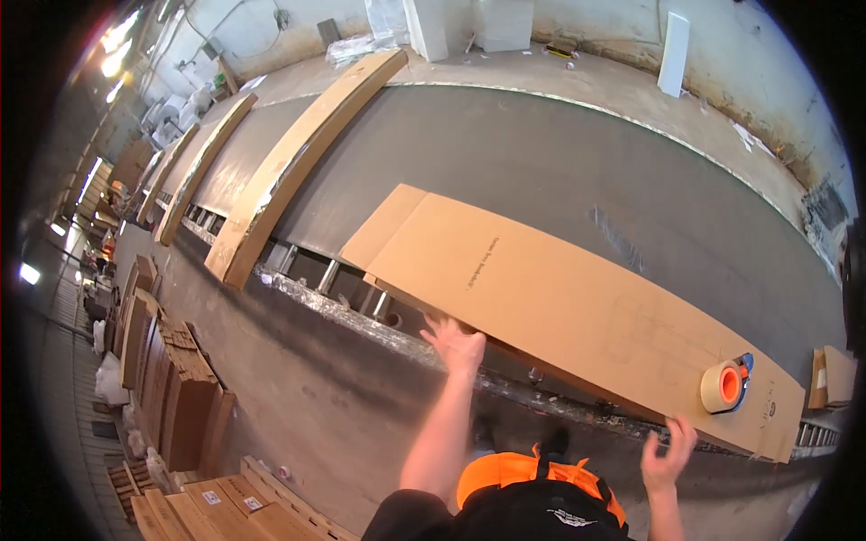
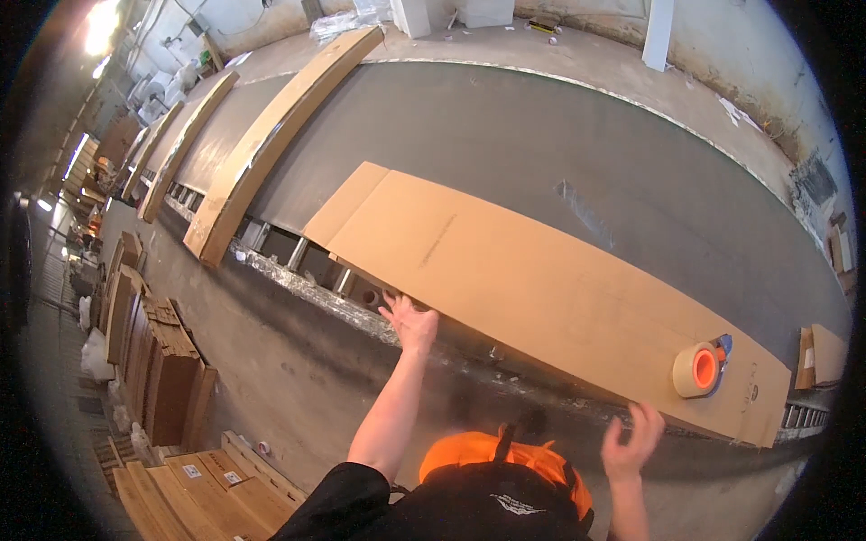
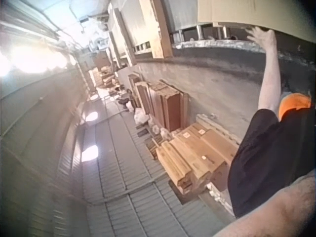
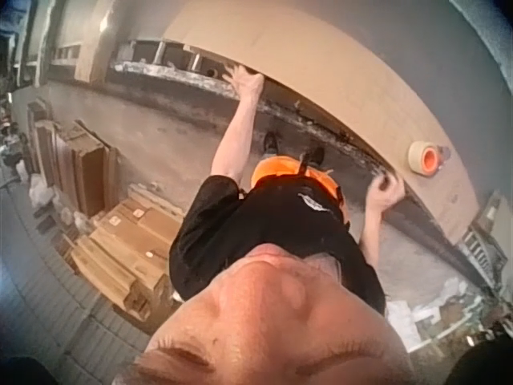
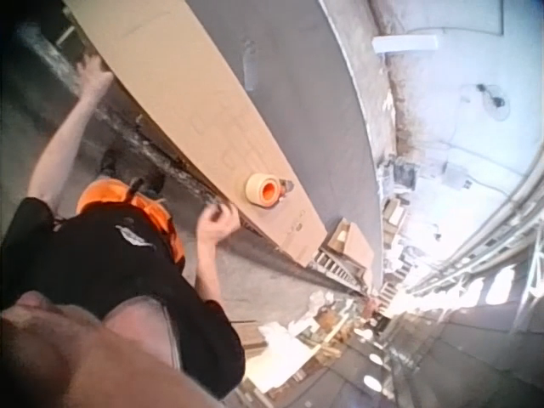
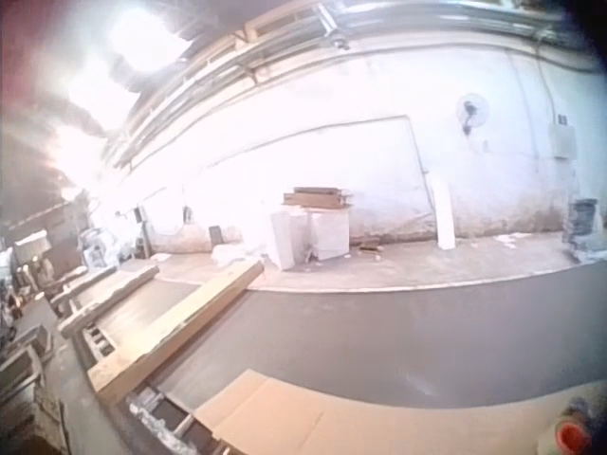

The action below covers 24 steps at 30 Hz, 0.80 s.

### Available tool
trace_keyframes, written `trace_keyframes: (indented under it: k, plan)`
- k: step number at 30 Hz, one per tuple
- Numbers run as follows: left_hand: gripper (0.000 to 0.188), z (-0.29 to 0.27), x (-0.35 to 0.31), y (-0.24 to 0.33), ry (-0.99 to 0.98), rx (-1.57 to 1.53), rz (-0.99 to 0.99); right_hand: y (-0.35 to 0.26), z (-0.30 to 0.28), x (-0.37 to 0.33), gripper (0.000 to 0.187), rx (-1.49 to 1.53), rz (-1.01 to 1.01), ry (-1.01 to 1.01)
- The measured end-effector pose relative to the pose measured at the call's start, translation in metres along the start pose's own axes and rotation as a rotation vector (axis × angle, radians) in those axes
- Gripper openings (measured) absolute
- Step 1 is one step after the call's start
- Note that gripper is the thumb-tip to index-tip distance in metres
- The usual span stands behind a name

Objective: The person packs and seals cardboard boxes by folding the flaps and applying tape with a tape dispenser.

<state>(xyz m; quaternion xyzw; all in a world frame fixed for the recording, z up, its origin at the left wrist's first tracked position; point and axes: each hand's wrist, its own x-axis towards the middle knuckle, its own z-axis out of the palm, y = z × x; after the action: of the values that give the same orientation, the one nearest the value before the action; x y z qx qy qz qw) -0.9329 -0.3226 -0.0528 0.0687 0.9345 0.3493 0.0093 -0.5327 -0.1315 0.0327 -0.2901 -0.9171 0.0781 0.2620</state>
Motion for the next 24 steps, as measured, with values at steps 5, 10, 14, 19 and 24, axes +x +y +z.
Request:
trace_keyframes:
  k: [5,10,14,19,24]
  plan:
    - [0.073,-0.008,0.005,-0.020,0.004,0.093,0.059,-0.155,0.081,0.163,0.092,0.064,-0.477,-0.517]
    - [0.075,-0.011,0.008,-0.019,0.020,0.039,0.151,-0.208,0.186,0.202,0.109,-0.060,-0.582,-0.704]
    - [0.067,-0.041,-0.009,-0.062,-0.020,0.003,0.402,-0.210,0.201,0.194,0.110,-0.185,-0.621,-0.723]
    - [0.049,-0.079,0.031,-0.060,0.114,-0.048,0.778,-0.224,0.204,0.193,0.104,-0.190,-0.604,-0.772]
    - [0.035,0.005,0.075,-0.088,0.361,-0.222,0.866,-0.165,0.256,0.210,0.089,0.413,-0.465,-0.728]
